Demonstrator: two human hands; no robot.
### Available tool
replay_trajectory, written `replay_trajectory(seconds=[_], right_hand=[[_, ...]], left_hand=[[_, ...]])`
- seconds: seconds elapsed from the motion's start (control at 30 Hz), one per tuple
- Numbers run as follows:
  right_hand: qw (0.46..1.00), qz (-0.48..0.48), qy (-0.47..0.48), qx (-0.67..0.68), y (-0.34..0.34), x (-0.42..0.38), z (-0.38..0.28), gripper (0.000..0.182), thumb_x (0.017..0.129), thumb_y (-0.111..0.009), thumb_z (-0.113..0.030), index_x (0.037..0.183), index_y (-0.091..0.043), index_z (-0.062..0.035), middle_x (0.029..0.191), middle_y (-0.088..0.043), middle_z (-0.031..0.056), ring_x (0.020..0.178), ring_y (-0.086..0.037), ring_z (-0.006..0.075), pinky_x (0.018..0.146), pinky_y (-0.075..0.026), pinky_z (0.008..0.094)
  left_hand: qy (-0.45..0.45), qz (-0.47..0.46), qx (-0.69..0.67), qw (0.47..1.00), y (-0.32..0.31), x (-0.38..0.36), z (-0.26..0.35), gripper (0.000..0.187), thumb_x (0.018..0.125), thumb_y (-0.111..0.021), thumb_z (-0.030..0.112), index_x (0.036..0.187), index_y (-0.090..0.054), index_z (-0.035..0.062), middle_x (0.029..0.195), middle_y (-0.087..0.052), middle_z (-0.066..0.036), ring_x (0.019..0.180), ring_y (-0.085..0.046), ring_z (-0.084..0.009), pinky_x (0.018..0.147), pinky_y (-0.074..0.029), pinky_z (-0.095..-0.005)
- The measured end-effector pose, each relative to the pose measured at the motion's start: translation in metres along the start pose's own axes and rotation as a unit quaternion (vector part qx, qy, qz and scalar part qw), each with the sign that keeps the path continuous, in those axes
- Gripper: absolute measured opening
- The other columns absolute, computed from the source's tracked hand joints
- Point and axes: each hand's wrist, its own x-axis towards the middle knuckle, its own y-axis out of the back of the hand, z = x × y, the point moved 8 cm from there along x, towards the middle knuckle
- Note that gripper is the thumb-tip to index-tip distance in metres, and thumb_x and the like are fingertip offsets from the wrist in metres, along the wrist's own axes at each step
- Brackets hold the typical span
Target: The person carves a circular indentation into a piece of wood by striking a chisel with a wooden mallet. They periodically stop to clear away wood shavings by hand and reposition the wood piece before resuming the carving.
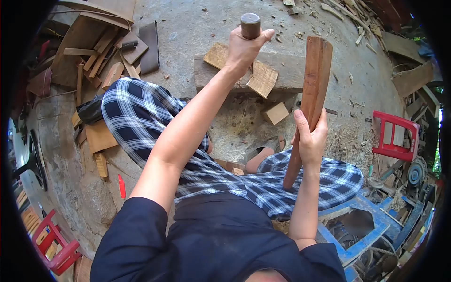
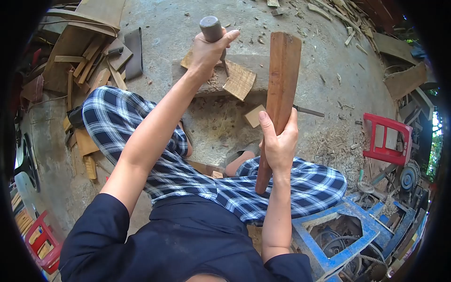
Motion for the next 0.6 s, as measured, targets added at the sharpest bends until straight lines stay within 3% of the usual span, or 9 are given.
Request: replay_trajectory(seconds=[0.17,0.5,0.6], right_hand=[[1.000,-0.002,0.005,-0.005,0.001,-0.001,0.002,0.041,0.094,-0.074,-0.032,0.112,-0.054,-0.0003,0.077,-0.061,0.0043,0.051,-0.056,0.0100,0.044,-0.046,0.0257],[1.000,-0.007,-0.014,-0.008,-0.001,-0.001,0.002,0.041,0.093,-0.075,-0.032,0.110,-0.053,-0.0012,0.079,-0.061,0.0050,0.051,-0.057,0.0102,0.045,-0.047,0.0256],[1.000,-0.010,-0.009,-0.009,-0.002,0.000,0.003,0.041,0.093,-0.075,-0.032,0.109,-0.053,-0.0012,0.079,-0.061,0.0052,0.051,-0.057,0.0100,0.045,-0.047,0.0258]], left_hand=[[-0.013,-0.048,0.034,0.998,-0.018,-0.005,-0.004,0.028,0.085,-0.085,0.028,0.078,-0.065,0.0105,0.072,-0.062,0.005,0.065,-0.054,-0.0043,0.060,-0.044,-0.0250],[-0.025,-0.051,0.032,0.998,-0.019,-0.010,-0.001,0.029,0.086,-0.085,0.030,0.078,-0.065,0.0103,0.071,-0.061,0.006,0.066,-0.053,-0.0040,0.060,-0.045,-0.0249],[0.006,-0.066,0.075,0.995,-0.021,-0.011,-0.006,0.031,0.085,-0.085,0.029,0.087,-0.067,0.0047,0.079,-0.069,0.000,0.075,-0.061,-0.0070,0.070,-0.053,-0.0286]])
